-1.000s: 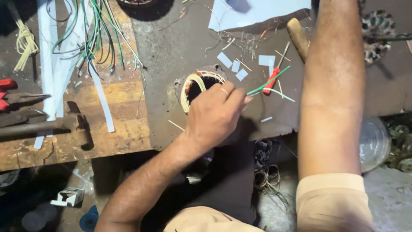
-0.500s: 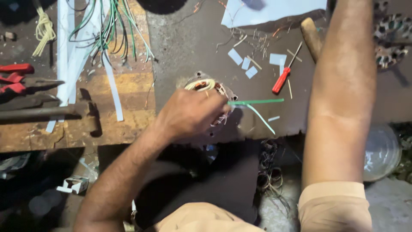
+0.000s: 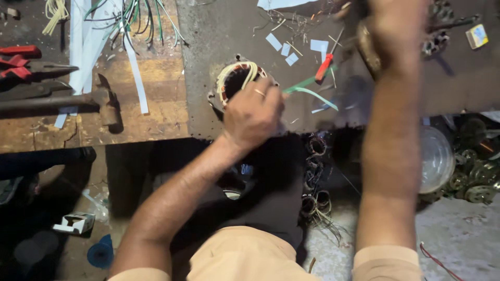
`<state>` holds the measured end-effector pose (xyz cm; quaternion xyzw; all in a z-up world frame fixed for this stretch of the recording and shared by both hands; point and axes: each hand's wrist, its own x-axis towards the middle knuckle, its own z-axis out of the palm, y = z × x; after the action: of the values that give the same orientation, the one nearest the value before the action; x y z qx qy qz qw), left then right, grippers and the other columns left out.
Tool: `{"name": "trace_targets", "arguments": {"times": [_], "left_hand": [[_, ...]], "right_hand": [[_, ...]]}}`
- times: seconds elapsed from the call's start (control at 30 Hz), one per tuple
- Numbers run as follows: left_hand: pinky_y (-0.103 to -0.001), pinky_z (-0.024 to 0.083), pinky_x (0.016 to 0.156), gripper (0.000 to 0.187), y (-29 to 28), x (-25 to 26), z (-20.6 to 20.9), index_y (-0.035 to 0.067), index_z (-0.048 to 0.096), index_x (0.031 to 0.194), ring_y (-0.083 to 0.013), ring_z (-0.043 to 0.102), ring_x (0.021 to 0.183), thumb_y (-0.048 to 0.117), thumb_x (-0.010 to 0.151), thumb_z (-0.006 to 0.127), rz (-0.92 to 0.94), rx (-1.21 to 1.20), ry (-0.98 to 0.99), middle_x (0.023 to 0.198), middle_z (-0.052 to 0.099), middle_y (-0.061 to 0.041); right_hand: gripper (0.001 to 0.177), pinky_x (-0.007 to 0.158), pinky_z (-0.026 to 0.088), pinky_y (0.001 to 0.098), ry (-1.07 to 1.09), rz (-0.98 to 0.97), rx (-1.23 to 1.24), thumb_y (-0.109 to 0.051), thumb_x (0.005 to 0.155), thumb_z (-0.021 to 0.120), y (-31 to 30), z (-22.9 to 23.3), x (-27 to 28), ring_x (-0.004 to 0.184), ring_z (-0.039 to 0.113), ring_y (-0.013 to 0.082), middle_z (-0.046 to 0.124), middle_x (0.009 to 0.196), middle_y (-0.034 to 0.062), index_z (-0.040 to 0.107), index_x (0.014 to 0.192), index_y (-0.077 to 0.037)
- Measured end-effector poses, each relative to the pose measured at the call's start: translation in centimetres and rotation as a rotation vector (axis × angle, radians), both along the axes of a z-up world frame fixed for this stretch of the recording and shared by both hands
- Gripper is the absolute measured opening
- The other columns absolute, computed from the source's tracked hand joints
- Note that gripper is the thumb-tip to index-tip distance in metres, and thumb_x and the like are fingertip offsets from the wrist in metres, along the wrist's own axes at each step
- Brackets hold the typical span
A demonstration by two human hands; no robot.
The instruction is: The person is seated on the floor working on a circular electrical stator. They use a wooden mallet to tap the component, then use a screwdriver to adjust internal wires. Finally, they use scissors to trim the ends of the wires.
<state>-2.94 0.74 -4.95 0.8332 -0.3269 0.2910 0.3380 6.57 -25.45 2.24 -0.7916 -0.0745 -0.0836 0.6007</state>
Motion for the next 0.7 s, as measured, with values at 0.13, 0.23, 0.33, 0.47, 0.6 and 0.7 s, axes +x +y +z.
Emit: {"name": "trace_targets", "arguments": {"times": [0.13, 0.23, 0.33, 0.47, 0.6, 0.7], "left_hand": [[-0.040, 0.049, 0.065, 0.020, 4.3, 2.8, -0.8, 0.002, 0.059, 0.097, -0.0270, 0.062, 0.075, 0.018, 0.100, 0.070, -0.193, 0.035, 0.037, 0.093, 0.058, -0.011], [-0.040, 0.047, 0.066, 0.018, 6.1, 3.6, 0.1, 0.002, 0.061, 0.099, -0.0272, 0.060, 0.074, 0.017, 0.107, 0.066, -0.239, -0.013, 0.213, 0.086, 0.057, -0.010], [-0.037, 0.047, 0.065, 0.016, 6.0, 2.4, 2.2, 0.004, 0.066, 0.102, -0.0234, 0.062, 0.072, 0.017, 0.110, 0.063, -0.319, -0.154, 0.448, 0.081, 0.060, -0.006], [-0.034, 0.048, 0.064, 0.013, 4.4, -0.3, 6.0, 0.006, 0.069, 0.105, -0.0177, 0.065, 0.066, 0.016, 0.108, 0.062, -0.502, -0.260, 0.652, 0.077, 0.062, -0.004], [-0.034, 0.047, 0.071, 0.012, 2.0, -0.8, 9.3, 0.004, 0.066, 0.116, -0.0225, 0.061, 0.081, 0.014, 0.111, 0.066, -0.624, -0.298, 0.333, 0.093, 0.059, -0.009], [-0.033, 0.046, 0.072, 0.013, 0.3, -0.5, 10.5, 0.004, 0.067, 0.118, -0.0226, 0.061, 0.083, 0.015, 0.111, 0.068, -0.656, -0.292, 0.289, 0.095, 0.057, -0.009]], "right_hand": [[0.012, 0.071, 0.066, 0.0319, 0.110, 0.065, 0.224, -0.002, 0.105, 0.064, 3.9, -4.9, 0.6, 0.082, 0.075, 0.0180, 0.076, 0.105, 0.0149, 0.067, 0.115, 0.003], [0.017, 0.074, 0.064, 0.0312, 0.118, 0.077, 0.255, -0.004, 0.099, 0.064, 5.6, -7.5, 1.3, 0.083, 0.075, 0.0184, 0.077, 0.107, 0.0134, 0.066, 0.116, 0.001], [0.034, 0.083, 0.059, 0.0377, -0.412, -0.199, -0.542, -0.001, 0.091, 0.074, 6.0, -7.8, -1.1, 0.096, 0.074, 0.0294, 0.075, 0.108, 0.0193, 0.068, 0.124, 0.005], [0.014, 0.082, 0.056, 0.0414, -0.198, -0.319, -0.584, -0.003, 0.096, 0.071, 5.7, -7.2, -9.7, 0.093, 0.072, 0.0333, 0.071, 0.102, 0.0184, 0.071, 0.110, -0.002], [0.026, 0.083, 0.051, 0.0494, -0.199, -0.268, -0.647, -0.004, 0.087, 0.070, 6.1, -8.6, -14.9, 0.099, 0.065, 0.0437, 0.065, 0.103, 0.0235, 0.066, 0.113, 0.001], [0.032, 0.088, 0.051, 0.0506, -0.230, -0.308, -0.695, -0.007, 0.091, 0.068, 6.3, -9.9, -15.2, 0.108, 0.064, 0.0462, 0.065, 0.114, 0.0244, 0.062, 0.121, 0.002]]}}
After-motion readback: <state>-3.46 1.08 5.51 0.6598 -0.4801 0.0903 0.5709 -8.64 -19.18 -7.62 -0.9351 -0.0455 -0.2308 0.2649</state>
